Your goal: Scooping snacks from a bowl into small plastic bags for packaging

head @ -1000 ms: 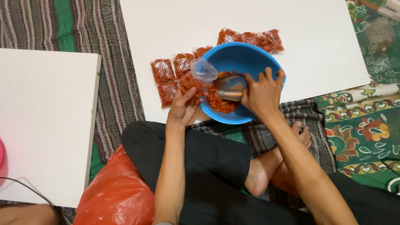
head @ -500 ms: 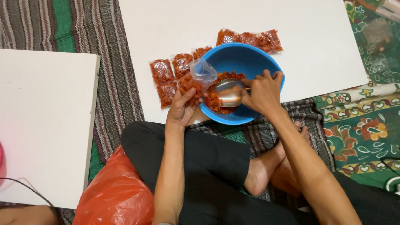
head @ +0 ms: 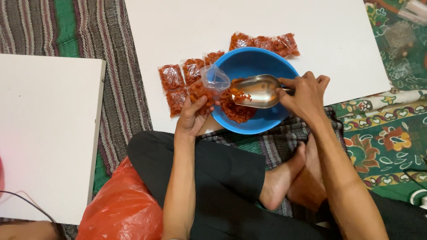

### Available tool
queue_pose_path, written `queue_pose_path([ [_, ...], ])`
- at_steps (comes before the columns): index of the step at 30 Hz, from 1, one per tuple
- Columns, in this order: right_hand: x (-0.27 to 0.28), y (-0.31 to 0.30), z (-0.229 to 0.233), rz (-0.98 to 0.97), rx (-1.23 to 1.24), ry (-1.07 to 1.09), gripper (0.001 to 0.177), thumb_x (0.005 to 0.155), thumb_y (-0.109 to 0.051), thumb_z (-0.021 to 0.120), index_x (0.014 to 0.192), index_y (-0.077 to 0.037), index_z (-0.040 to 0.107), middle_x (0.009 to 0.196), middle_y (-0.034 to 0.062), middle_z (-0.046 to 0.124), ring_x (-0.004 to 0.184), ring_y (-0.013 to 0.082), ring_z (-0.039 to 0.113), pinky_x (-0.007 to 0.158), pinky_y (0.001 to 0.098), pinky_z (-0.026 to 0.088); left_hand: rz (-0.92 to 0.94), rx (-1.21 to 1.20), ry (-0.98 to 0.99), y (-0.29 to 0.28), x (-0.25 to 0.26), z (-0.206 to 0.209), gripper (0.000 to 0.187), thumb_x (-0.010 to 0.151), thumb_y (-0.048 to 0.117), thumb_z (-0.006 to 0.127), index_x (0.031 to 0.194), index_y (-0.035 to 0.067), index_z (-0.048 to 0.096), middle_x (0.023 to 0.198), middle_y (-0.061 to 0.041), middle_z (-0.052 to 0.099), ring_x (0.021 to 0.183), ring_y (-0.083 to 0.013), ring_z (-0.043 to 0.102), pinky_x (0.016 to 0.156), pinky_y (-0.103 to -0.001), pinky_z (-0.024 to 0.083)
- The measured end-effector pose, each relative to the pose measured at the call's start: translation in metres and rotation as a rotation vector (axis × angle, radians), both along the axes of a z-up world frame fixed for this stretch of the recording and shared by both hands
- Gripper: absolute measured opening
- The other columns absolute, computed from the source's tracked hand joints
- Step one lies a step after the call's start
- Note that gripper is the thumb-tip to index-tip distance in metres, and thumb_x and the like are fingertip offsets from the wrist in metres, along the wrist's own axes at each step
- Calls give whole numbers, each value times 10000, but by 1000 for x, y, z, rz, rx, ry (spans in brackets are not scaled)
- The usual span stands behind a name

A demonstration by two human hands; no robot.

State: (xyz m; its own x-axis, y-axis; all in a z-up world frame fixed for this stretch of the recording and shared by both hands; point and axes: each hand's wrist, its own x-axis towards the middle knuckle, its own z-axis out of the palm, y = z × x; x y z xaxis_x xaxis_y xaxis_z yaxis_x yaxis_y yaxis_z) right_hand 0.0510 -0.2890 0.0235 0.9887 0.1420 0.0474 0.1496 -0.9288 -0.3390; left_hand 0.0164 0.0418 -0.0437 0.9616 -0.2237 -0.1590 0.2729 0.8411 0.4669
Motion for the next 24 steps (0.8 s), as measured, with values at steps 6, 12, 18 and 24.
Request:
queue_pose_path([
  [6,2,-21,79,-54,151,118,349,915,-316,721,1203,-130,782,760,105,651,934,306,449,968,481,224,-2,27,-43,3,-4,17,321,936,-5,687,1238,-65,594,1068,-253,728,923,-342,758,732,-326,664],
  [12,-13,-12,177,62,55,-80,347,955,-233,730,1238,-48,808,853,121,657,917,277,402,953,442,214,-86,139,-54,-7,-10,32,631,847,-4,767,1408,-41,481,1029,-193,719,814,-263,745,668,-259,635],
  [18,-24,22,212,230,-287,-382,269,1016,-239,753,1232,-139,877,766,26,675,911,217,468,985,436,242,-134,105,-49,-14,-13,29,699,831,17,792,1432,-61,444,1114,-236,677,782,-236,727,676,-262,636],
  [24,-38,52,232,278,-513,-607,216,1051,-286,799,1243,-228,879,870,2,635,996,212,533,1047,432,274,-116,59,-47,-12,-13,17,648,838,16,795,1392,-62,470,1010,-189,728,749,-236,738,686,-280,638],
])
